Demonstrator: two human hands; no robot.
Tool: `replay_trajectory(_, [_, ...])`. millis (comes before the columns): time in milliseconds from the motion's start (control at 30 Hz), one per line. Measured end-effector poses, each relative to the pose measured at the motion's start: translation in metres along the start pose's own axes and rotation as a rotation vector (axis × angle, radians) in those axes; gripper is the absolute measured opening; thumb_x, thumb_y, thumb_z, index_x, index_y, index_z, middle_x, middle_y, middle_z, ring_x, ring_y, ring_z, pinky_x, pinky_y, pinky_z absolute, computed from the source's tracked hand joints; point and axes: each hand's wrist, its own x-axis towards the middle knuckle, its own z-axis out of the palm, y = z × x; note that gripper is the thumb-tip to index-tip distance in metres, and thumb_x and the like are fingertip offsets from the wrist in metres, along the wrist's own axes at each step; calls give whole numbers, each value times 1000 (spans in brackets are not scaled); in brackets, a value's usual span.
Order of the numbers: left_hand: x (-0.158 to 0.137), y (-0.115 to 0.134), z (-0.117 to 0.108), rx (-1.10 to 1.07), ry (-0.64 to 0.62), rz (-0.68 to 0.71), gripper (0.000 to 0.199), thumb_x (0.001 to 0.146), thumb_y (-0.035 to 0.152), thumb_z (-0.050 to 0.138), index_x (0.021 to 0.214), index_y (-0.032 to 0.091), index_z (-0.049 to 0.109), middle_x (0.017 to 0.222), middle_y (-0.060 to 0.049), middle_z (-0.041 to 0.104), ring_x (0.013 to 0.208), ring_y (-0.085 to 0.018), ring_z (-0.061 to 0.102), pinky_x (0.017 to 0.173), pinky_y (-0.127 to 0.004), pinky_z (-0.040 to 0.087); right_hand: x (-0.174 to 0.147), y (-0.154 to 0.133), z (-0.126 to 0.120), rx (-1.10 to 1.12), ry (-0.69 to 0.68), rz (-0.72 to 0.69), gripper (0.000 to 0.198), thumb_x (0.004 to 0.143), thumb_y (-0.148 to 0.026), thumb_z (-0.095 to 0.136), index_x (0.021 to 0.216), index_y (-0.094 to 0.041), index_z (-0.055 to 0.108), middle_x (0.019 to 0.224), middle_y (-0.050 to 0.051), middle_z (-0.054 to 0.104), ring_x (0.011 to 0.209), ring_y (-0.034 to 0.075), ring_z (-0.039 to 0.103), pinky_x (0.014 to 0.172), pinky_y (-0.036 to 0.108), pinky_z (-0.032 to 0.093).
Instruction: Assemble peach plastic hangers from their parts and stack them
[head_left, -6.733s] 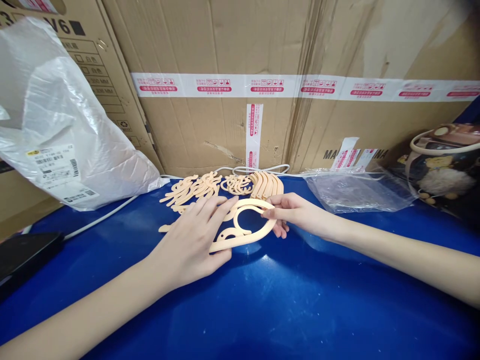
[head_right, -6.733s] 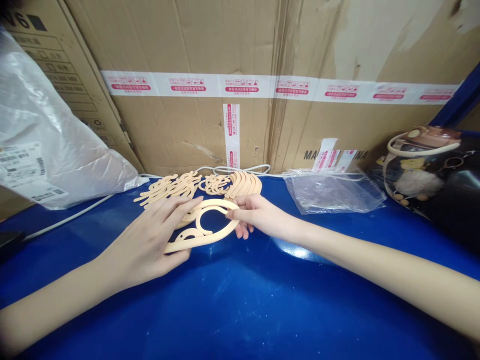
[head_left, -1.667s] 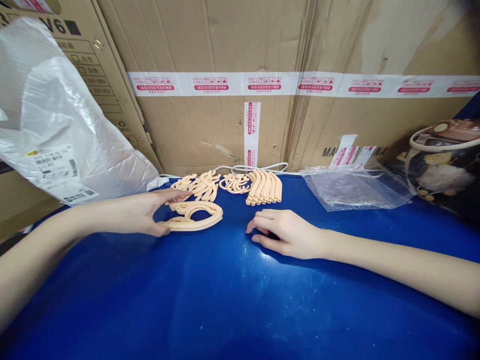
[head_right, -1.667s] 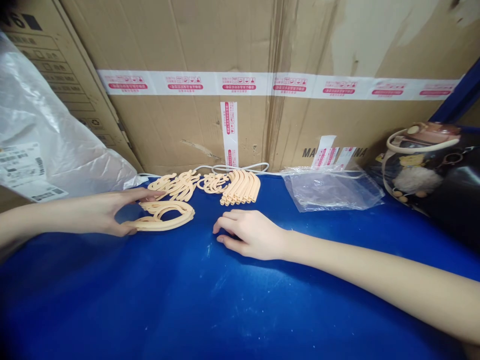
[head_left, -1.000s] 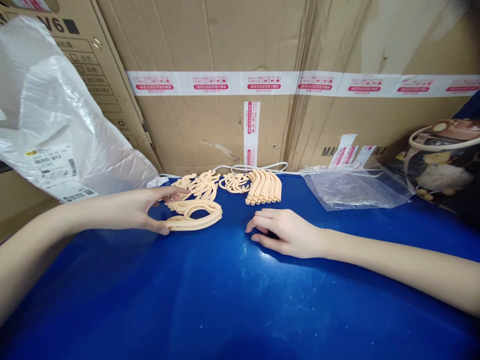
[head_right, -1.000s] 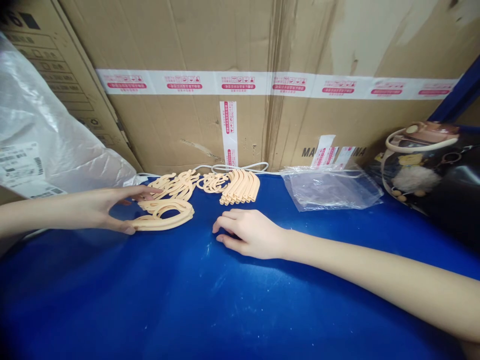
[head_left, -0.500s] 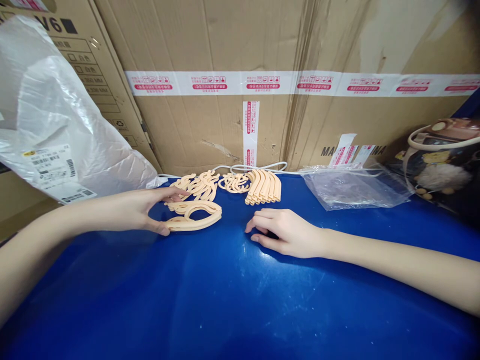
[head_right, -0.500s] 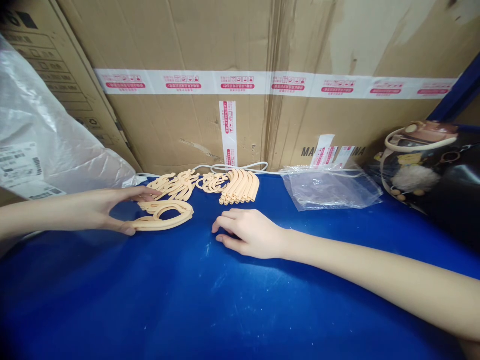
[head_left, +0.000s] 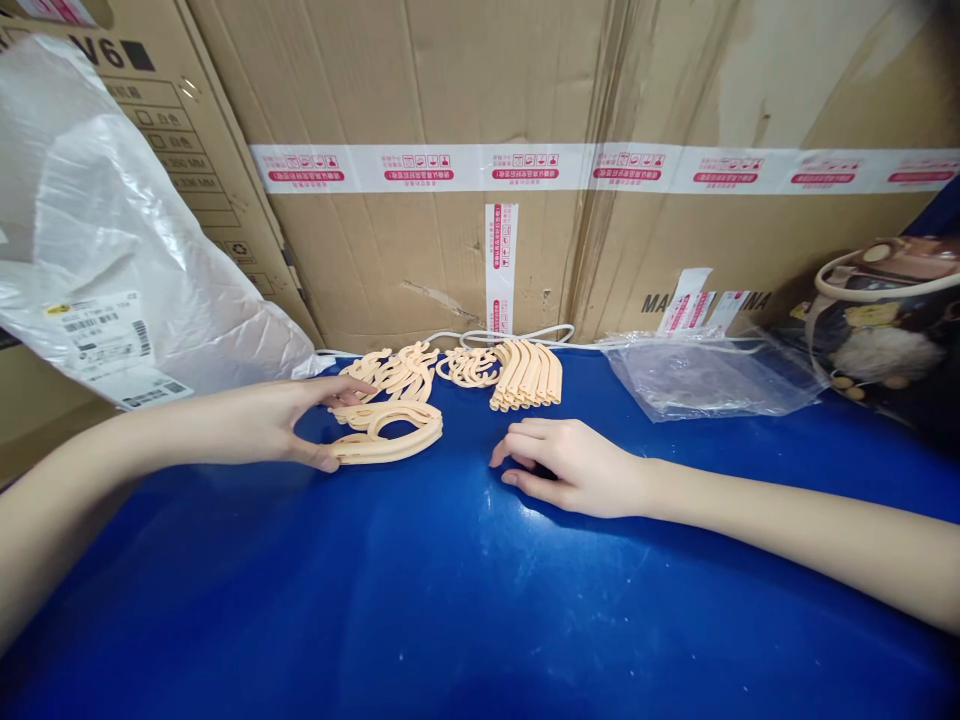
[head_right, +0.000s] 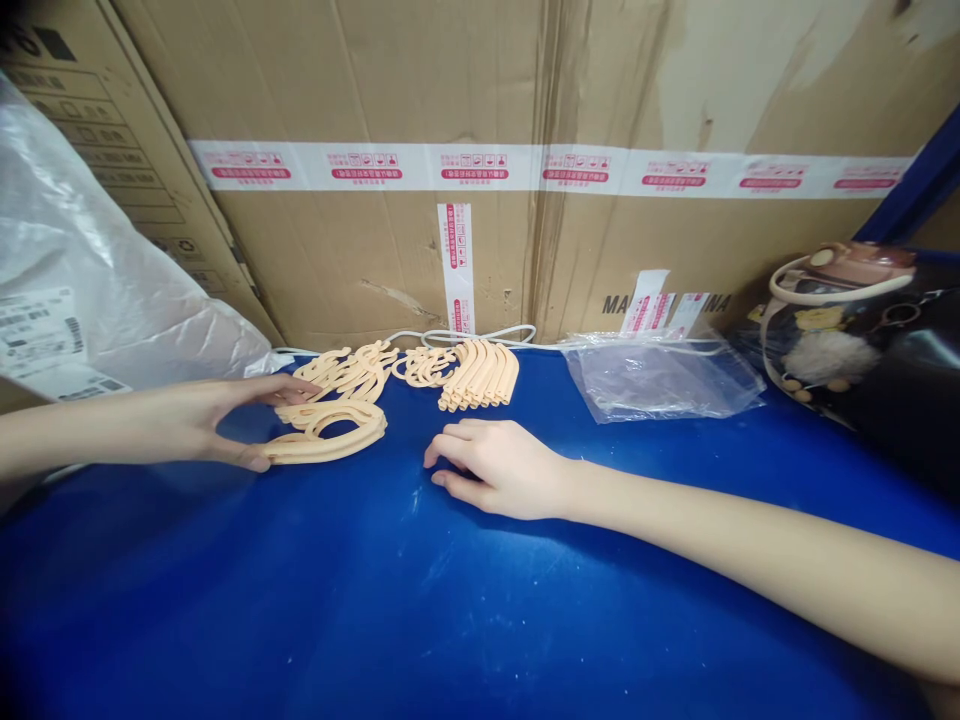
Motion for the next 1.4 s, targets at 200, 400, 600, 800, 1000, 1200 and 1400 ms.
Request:
replay_trajectory(200, [0,1,0,18,5,-7,90,74,58,63,148,27,23,151,0,37,135,-20,40,111,-28,31,-1,1,0,-6,17,-10,17,95,-25,47,102,-15,59,92,5,63,80,14,57,72,25,45])
replay_trajectory(400, [0,2,0,33,1,-15,90,74,58,63,149,27,22,151,0,38,134,-19,41,111,-27,30,0,1,1,2,13,-5,17,95,-25,47,103,-15,59,93,5,63,80,14,57,73,25,45])
replay_trajectory(600, [-1,3,-1,25,15,-1,92,73,57,64,149,26,23,148,-1,43,132,-20,45,109,-27,34,-1,2,1,-3,7,-5,18,95,-25,47,104,-15,59,94,5,63,82,15,58,74,26,46])
replay_trajectory(800, [-1,2,-1,27,24,6,92,73,58,64,149,27,23,149,-1,42,132,-20,44,109,-28,34,0,2,0,-2,7,-2,19,95,-26,46,104,-15,59,94,5,63,83,15,58,75,27,46])
replay_trajectory(1000, [-2,4,0,36,2,-15,89,74,58,63,148,30,23,150,3,39,134,-19,41,111,-28,31,-1,1,0,0,6,-3,18,95,-25,47,103,-15,59,93,5,63,81,14,57,73,26,46])
replay_trajectory(1200, [-1,2,-1,44,-1,-15,90,74,59,63,149,30,21,151,1,38,135,-21,40,112,-31,30,1,1,0,4,7,-3,18,95,-25,47,104,-15,59,94,5,63,81,15,58,74,27,46])
replay_trajectory(1400, [-2,4,-2,8,-14,-2,89,76,55,64,149,27,22,151,-4,38,135,-24,40,111,-33,31,0,0,-1,5,2,0,18,95,-25,46,104,-16,59,94,6,64,81,16,58,74,28,47])
